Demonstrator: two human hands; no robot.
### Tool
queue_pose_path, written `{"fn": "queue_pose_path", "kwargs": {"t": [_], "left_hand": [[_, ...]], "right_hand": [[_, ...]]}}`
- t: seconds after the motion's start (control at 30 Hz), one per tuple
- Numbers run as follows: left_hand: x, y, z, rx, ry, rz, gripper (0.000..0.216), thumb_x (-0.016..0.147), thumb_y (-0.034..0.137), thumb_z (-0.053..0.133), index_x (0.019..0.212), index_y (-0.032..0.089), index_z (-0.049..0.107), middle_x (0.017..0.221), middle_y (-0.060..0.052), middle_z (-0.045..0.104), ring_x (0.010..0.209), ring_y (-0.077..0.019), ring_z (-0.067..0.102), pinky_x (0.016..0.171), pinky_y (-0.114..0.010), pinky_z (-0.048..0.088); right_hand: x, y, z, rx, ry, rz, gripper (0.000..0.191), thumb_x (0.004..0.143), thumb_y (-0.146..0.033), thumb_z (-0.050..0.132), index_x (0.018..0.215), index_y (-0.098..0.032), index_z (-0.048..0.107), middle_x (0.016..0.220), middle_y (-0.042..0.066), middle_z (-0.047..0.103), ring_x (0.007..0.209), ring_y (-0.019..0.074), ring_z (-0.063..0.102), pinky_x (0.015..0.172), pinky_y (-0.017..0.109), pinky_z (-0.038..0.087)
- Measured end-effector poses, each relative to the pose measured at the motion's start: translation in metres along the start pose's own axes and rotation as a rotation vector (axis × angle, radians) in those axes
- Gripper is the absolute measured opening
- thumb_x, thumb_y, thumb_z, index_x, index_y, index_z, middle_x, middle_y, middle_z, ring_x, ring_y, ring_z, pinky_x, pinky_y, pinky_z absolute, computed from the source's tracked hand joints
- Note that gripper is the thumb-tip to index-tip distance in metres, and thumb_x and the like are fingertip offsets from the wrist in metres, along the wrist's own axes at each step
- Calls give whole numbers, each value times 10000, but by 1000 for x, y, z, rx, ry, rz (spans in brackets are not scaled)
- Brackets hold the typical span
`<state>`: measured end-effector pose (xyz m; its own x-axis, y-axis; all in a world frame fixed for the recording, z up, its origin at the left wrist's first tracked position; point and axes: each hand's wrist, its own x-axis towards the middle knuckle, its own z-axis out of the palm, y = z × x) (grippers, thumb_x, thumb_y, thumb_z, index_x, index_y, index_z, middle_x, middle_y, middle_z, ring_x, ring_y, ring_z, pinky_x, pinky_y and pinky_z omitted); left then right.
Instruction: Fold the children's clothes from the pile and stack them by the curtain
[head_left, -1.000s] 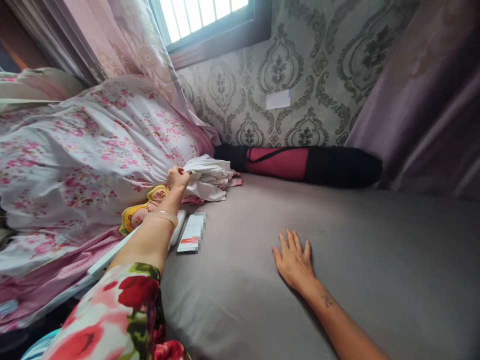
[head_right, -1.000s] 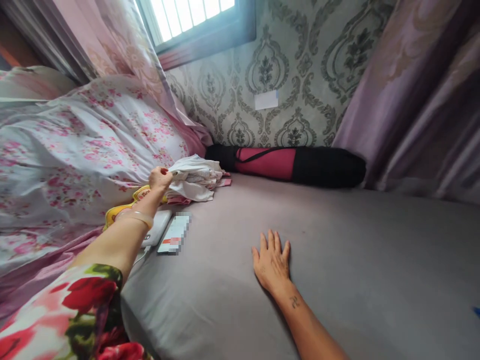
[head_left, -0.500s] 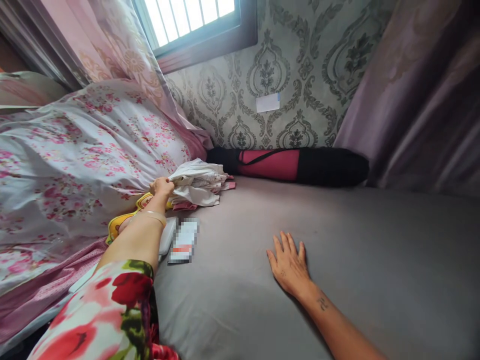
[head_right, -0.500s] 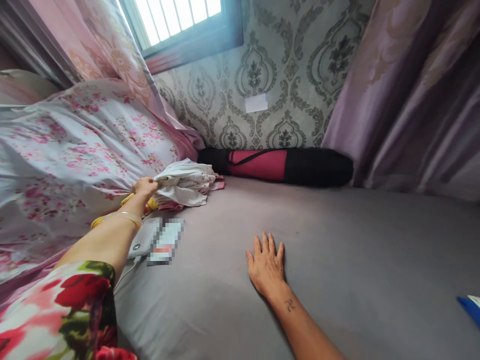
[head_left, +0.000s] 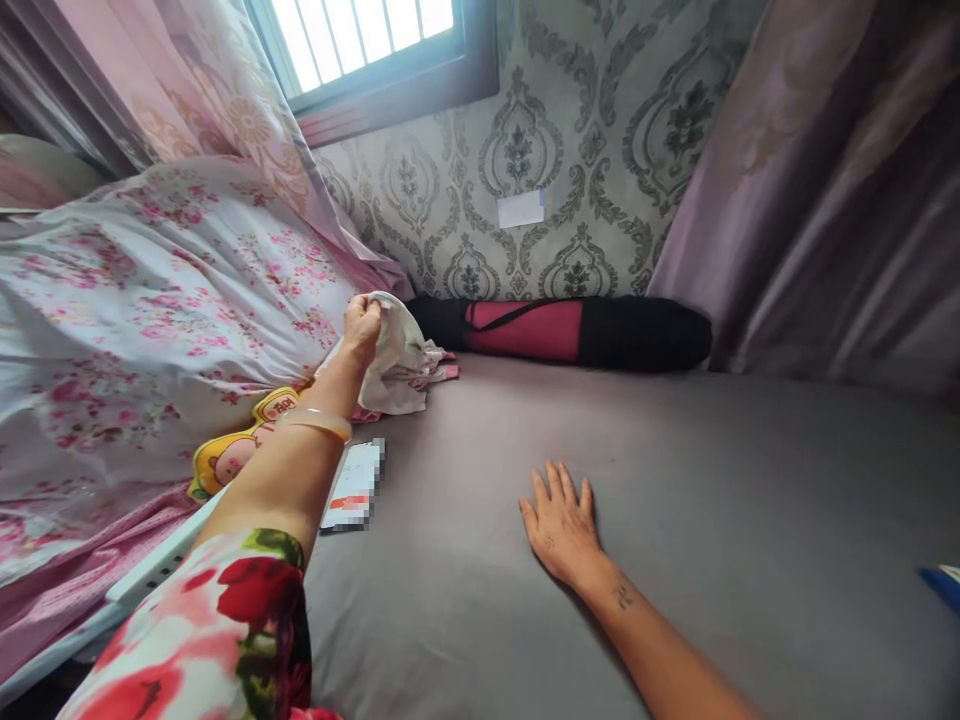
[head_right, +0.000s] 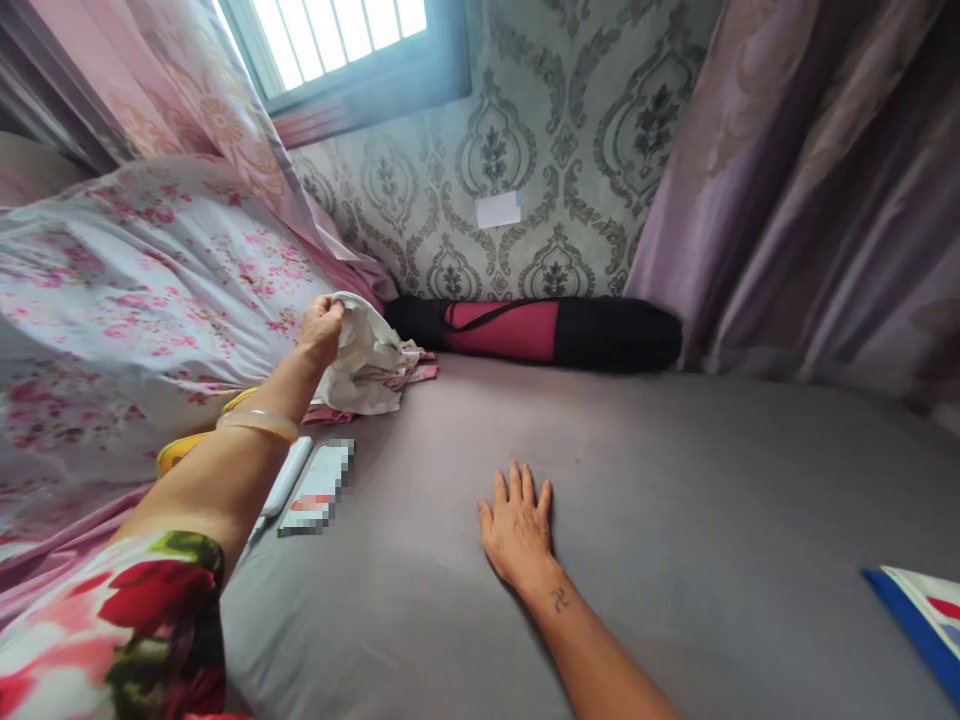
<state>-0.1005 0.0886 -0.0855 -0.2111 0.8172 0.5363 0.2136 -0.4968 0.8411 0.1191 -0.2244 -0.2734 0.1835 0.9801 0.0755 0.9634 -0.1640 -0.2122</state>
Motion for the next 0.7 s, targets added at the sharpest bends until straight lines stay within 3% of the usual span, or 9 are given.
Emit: {"fn": "queue_pose_path", "kwargs": {"t": [0.2, 0.47, 0.6, 0.7], "left_hand": [[-33, 34, 37, -406, -195, -130, 84, 851, 217, 514, 911, 166, 543, 740, 22, 590, 648, -98, 566, 691, -223, 481], [-95, 60, 70, -655, -398, -219, 98, 775, 223, 617, 812, 170, 543, 686, 33, 575, 640, -101, 573, 694, -229, 481], [-130, 71, 83, -685, -512, -267, 163, 777, 296, 656, 805, 169, 558, 663, 34, 572, 606, -103, 570, 637, -224, 480], [-155, 80, 90, -748, -605, -304, 193, 768, 325, 679, 808, 167, 575, 649, 39, 573, 576, -94, 563, 592, -207, 471]], "right_hand": [[-1, 1, 0, 15, 17, -7, 570, 971, -408, 298, 1442, -102, 399, 1527, 179, 294, 1425, 320, 197, 1125, 551, 76], [-4, 6, -8, 83, 35, -41, 546, 972, -397, 314, 1414, -101, 438, 1502, 182, 348, 1411, 329, 237, 1127, 540, 118], [5, 17, -12, 244, 167, -10, 454, 967, -329, 323, 1309, -112, 527, 1347, 169, 539, 1278, 270, 459, 1086, 429, 277], [15, 29, -20, 459, 348, 101, 404, 975, -335, 263, 1121, -143, 587, 1104, 144, 653, 1055, 222, 599, 933, 331, 422]]}}
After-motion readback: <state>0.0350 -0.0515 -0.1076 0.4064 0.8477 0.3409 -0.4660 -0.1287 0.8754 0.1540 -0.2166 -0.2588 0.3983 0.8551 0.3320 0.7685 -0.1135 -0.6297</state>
